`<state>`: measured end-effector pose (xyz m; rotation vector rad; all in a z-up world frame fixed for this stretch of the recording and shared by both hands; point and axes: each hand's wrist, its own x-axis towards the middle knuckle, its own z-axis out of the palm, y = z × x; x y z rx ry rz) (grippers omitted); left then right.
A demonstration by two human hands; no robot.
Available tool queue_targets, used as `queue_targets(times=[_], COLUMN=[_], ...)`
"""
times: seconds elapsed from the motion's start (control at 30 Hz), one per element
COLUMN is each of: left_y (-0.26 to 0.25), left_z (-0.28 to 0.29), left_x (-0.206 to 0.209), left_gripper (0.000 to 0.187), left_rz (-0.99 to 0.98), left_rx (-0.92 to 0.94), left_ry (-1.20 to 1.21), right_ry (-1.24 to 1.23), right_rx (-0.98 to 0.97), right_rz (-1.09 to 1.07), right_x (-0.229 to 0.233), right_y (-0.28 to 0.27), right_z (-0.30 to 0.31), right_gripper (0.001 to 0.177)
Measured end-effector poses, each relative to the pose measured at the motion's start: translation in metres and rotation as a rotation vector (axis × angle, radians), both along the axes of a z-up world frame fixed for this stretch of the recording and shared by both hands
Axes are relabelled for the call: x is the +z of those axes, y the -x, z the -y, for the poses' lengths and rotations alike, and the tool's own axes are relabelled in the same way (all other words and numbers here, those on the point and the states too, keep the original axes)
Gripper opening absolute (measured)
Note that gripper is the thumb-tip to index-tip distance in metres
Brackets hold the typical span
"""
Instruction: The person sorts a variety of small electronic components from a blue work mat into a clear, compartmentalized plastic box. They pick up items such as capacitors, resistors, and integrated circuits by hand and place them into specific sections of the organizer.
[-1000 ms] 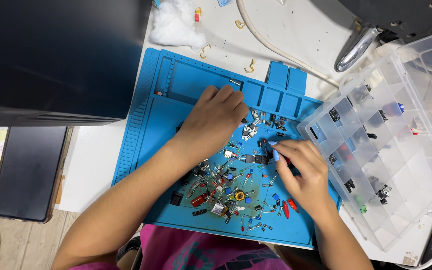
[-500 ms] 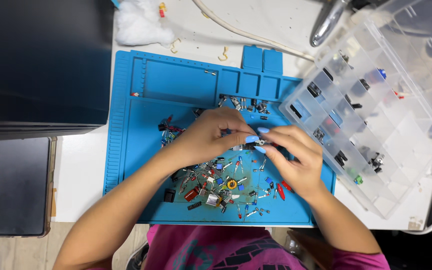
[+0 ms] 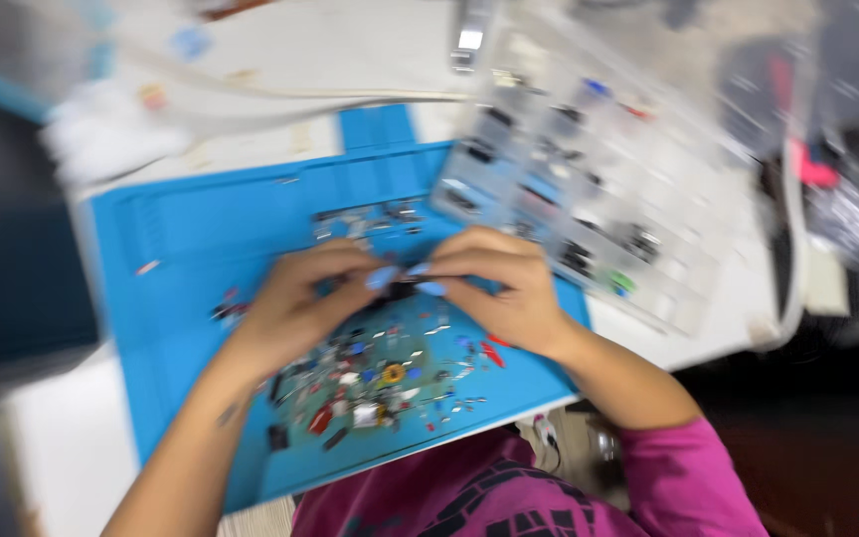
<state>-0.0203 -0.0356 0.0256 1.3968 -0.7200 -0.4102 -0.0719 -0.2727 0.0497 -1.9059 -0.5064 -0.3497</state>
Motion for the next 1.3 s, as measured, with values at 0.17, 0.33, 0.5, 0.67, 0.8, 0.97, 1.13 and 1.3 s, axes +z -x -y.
queue_targets(times=[0.17,0.33,0.5,0.67,0.8,0.97,1.13,1.3], left_y=[-0.002,0.001,-0.001,-0.004,-0.008,-0.018,-0.028,-0.035], left_z=[0.0,0.003,-0.004,-0.007,-0.013,-0.03,-0.048,-0.063], left_x=[-0.016,-0.019,-0.03,-0.034,-0.033,-0.031,-0.031,-0.03], left_gripper=[0.011,0.007,0.009,0.009,0.009,0.005,0.005,0.004], left_rz=[0.05,0.168,0.364,0.499,0.524,0.613,0.686,0.69], left_rx=[0.222,0.371,0.456,0.519,0.554,0.609,0.703,0.752], left_ry=[-0.325,-0.47,-0.598,-0.592,-0.606,-0.567,-0.523,-0.5], right_ry=[-0.074,0.017,0.178,0.532,0.579,0.549,0.495,0.447], right_rx=[-0.166,-0.644,-0.964,-0.88,-0.842,-0.766,-0.564,-0.402], right_rz=[-0.047,-0.124,-0.055,-0.114,-0.064,0.048,0.049,0.011], right_x=[0.009,-0.004,-0.007,-0.034,-0.024,0.003,0.029,0.029], right_y=[0.019,0.061,0.09,0.098,0.099,0.097,0.082,0.054], right_z=[0.039,0.126,0.166,0.186,0.178,0.157,0.11,0.067], right_gripper=[0.003,0.007,0.007,0.017,0.018,0.01,0.007,0.005])
